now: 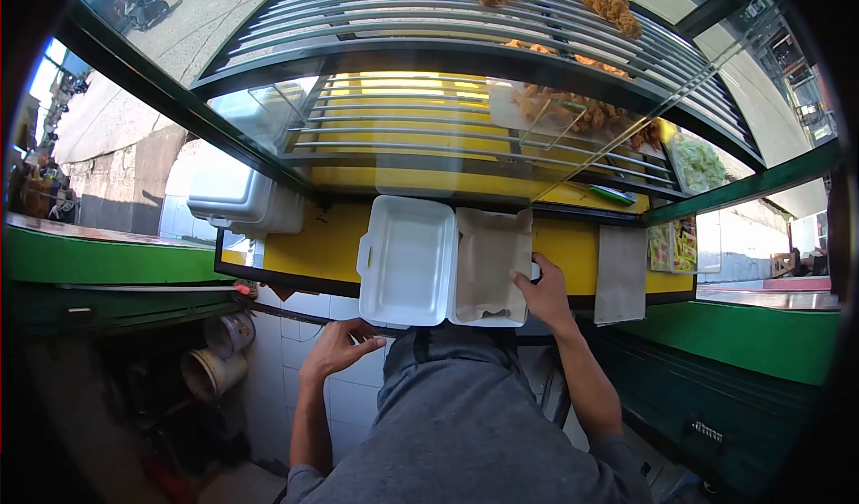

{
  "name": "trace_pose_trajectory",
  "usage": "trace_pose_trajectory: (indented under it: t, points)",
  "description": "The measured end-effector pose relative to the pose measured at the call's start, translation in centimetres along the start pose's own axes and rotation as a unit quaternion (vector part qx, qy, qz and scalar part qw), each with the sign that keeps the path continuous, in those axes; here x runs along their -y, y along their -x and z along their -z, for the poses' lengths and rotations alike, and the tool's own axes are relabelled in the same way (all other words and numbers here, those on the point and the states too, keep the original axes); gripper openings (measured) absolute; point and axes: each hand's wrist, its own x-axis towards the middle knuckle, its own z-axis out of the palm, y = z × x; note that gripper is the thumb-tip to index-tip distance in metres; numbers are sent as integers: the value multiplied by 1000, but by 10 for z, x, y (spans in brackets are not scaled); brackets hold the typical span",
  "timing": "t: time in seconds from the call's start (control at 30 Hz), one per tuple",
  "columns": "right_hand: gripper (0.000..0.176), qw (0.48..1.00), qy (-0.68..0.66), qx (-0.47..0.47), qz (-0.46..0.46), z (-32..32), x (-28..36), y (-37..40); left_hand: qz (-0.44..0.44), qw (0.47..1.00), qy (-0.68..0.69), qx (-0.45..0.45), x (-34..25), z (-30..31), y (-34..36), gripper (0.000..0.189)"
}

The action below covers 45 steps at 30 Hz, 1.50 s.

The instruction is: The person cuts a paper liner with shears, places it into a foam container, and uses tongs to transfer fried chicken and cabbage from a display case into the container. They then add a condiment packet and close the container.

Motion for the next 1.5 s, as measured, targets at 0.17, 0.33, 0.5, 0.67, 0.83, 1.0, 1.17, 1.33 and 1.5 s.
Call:
trace_pose_trajectory:
  t: [0.17,0.33,0.5,0.67,0.83,1.0,1.17,1.33,1.5]
  points:
    - [33,996,-84,-13,37,-36,22,9,-140,969,202,-14,13,-46,-19,78]
    - [56,991,-111,-6,73,-68,46,23,-89,914,384,-95,-40,-86,-20,45]
    - [75,989,-32,-49,134,-65,60,21,-120,977,16,-173,-15,-106,-41,33]
    - [63,897,263,21,354,-50,86,16,-37,989,78,-124,-24,-103,-39,43]
    - [47,875,321,87,351,-84,67,-11,-63,993,4,-100,-10,-103,-50,38]
    - [59,845,407,185,293,-88,82,-23,-94,993,-4,-77,-9,-94,-50,31]
    - [69,833,404,208,315,-85,75,-31,-55,989,52,-125,-11,-102,-55,33]
    - [60,885,207,199,366,-54,63,-30,-95,980,-24,-172,-3,-117,-55,33]
    - [49,924,173,-56,337,41,33,-41,-38,952,219,-209,9,-141,-59,28]
